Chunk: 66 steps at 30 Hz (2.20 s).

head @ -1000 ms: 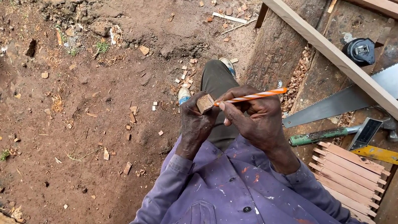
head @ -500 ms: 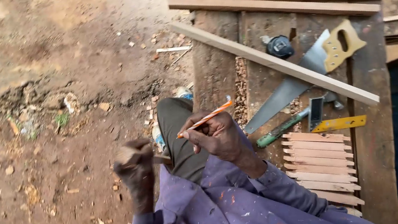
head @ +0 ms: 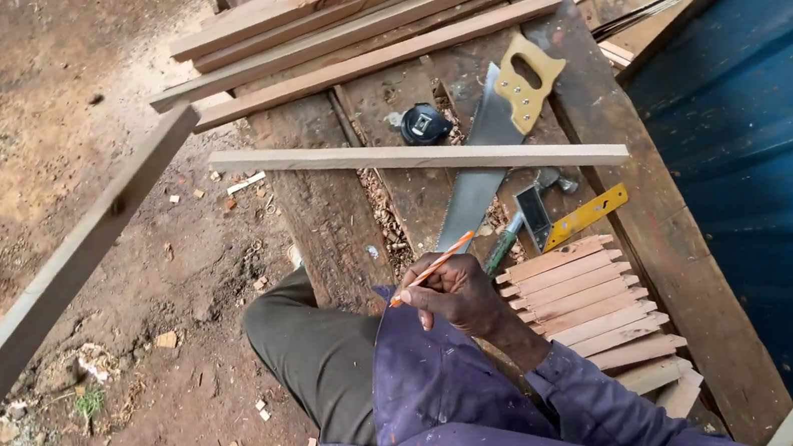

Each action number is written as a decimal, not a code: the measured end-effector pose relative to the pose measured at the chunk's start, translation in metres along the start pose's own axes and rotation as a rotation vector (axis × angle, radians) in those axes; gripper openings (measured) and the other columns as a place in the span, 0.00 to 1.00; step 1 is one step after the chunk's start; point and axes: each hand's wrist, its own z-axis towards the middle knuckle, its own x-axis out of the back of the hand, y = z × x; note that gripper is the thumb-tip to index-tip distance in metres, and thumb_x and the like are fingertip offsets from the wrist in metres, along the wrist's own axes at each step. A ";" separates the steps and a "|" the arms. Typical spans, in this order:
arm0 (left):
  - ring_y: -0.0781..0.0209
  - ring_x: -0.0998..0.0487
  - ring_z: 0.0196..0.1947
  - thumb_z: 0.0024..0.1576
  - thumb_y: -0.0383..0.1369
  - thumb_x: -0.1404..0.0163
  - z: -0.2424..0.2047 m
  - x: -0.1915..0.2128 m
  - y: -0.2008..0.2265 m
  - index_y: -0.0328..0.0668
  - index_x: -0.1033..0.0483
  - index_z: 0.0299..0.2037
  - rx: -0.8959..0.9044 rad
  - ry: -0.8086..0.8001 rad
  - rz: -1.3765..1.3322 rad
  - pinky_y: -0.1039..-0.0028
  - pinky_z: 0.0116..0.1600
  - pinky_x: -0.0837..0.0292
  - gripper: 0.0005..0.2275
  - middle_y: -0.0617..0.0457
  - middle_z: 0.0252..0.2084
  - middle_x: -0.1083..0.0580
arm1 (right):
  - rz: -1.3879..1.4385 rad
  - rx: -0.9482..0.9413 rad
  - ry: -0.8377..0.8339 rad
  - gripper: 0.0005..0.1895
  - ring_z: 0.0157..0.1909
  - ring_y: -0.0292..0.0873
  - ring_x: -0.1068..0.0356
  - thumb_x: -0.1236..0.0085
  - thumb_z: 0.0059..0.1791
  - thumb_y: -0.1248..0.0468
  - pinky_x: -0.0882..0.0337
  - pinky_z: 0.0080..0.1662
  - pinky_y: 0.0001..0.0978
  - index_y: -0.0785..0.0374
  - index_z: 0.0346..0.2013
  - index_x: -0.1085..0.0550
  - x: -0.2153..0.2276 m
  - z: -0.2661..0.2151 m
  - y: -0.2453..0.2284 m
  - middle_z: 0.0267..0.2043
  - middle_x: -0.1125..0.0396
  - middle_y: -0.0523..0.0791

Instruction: Marking wooden slats with a pencil for further processing in a workshop.

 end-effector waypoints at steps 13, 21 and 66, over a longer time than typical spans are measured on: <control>0.68 0.31 0.19 0.46 0.27 0.47 -0.018 -0.086 -0.260 0.39 0.28 0.26 0.732 0.266 -0.318 0.74 0.35 0.27 0.03 0.62 0.17 0.35 | -0.071 -0.089 0.112 0.02 0.15 0.38 0.29 0.37 0.45 0.78 0.28 0.26 0.24 0.77 0.32 0.22 0.033 -0.036 -0.024 0.11 0.33 0.52; 0.33 0.16 0.40 0.57 0.52 0.45 -0.084 -0.146 -0.357 0.25 0.28 0.42 0.937 0.074 0.001 0.33 0.51 0.24 0.27 0.29 0.36 0.22 | -0.116 -0.152 0.222 0.03 0.13 0.39 0.29 0.36 0.43 0.76 0.28 0.23 0.25 0.77 0.30 0.22 0.058 -0.030 -0.020 0.10 0.34 0.52; 0.58 0.31 0.09 0.60 0.54 0.56 -0.022 -0.027 -0.165 0.38 0.28 0.36 0.138 0.245 -0.093 0.70 0.14 0.34 0.22 0.49 0.15 0.30 | -0.280 -0.048 -0.324 0.06 0.15 0.37 0.33 0.39 0.46 0.72 0.32 0.22 0.22 0.73 0.36 0.24 -0.114 0.018 -0.053 0.20 0.30 0.49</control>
